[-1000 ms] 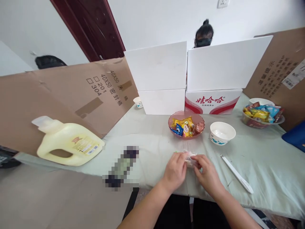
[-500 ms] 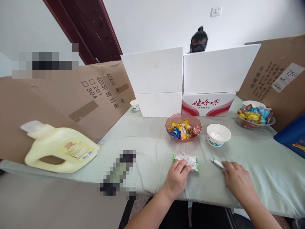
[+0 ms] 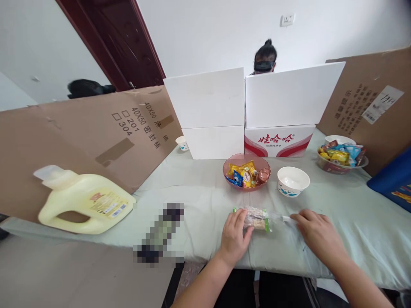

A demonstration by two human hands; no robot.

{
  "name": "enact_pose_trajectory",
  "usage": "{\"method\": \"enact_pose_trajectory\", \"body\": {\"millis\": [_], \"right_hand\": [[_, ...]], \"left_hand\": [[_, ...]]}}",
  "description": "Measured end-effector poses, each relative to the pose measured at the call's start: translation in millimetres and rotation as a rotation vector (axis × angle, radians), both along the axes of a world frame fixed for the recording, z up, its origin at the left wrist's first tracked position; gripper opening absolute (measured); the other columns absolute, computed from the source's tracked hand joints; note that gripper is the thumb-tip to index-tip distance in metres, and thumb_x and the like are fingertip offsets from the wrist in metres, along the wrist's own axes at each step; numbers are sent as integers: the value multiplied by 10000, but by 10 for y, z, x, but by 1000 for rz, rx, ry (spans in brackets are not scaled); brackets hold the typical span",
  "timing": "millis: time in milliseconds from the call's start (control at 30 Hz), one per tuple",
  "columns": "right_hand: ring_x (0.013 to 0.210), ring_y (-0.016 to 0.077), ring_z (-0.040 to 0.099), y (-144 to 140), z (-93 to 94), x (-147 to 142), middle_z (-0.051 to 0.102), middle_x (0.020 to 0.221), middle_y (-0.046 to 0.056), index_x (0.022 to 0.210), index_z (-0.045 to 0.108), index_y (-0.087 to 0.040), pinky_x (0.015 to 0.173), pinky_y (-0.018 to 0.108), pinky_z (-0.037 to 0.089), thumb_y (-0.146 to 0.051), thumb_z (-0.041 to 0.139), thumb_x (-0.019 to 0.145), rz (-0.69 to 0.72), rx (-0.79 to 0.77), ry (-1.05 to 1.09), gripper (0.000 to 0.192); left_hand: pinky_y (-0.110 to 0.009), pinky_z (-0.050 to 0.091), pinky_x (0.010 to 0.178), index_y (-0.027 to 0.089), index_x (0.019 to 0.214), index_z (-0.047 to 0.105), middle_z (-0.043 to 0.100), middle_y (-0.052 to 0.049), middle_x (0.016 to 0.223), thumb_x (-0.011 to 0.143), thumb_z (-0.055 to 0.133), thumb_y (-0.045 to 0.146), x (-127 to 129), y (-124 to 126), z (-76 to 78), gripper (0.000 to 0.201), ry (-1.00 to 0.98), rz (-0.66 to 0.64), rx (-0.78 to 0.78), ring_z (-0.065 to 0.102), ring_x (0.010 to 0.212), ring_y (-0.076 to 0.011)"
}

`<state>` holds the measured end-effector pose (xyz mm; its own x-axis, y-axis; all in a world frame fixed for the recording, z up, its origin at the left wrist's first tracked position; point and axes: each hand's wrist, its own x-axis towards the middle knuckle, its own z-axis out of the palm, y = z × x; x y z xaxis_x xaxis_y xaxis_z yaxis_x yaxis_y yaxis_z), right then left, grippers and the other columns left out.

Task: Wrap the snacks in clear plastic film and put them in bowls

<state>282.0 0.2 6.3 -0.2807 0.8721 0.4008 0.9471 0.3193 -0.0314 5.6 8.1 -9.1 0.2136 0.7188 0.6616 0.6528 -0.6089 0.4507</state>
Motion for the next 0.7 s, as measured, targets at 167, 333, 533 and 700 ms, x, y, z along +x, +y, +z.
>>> {"method": "enact_pose_trajectory", "body": {"millis": [167, 333, 533, 700], "right_hand": [[843, 262, 606, -131, -111, 195, 664, 928, 78, 961, 664, -236, 707, 400, 444, -281, 450, 897, -160, 142, 104, 228], [892, 216, 609, -284, 217, -417, 661, 933, 69, 1032, 608, -235, 820, 368, 480, -256, 490, 929, 109, 205, 415, 158], [939, 204, 617, -24, 220, -810, 677, 983, 67, 1001, 626, -218, 814, 357, 484, -226, 402, 964, 314, -56, 297, 227], [1049, 267, 590, 289, 71, -784, 670, 1092, 107, 1176, 593, -176, 907, 453, 435, -276, 490, 933, 183, -2, 175, 282]], "left_hand": [[-326, 534, 775, 196, 947, 636, 667, -59, 901, 934, 509, 323, -136, 125, -13, 180, -505, 49, -245, 636, 852, -187], [-220, 479, 650, 183, 937, 564, 600, -6, 855, 841, 623, 380, -611, 241, 65, 228, -1040, 436, -181, 593, 723, -119], [-290, 513, 755, 203, 940, 609, 634, -36, 868, 919, 493, 216, -617, -24, 369, 119, -258, -75, 8, 614, 809, -166], [-566, 399, 1014, 195, 1202, 577, 622, -130, 1222, 923, 518, 272, -444, 138, 391, 295, 393, -89, -110, 534, 1195, -314]]}}
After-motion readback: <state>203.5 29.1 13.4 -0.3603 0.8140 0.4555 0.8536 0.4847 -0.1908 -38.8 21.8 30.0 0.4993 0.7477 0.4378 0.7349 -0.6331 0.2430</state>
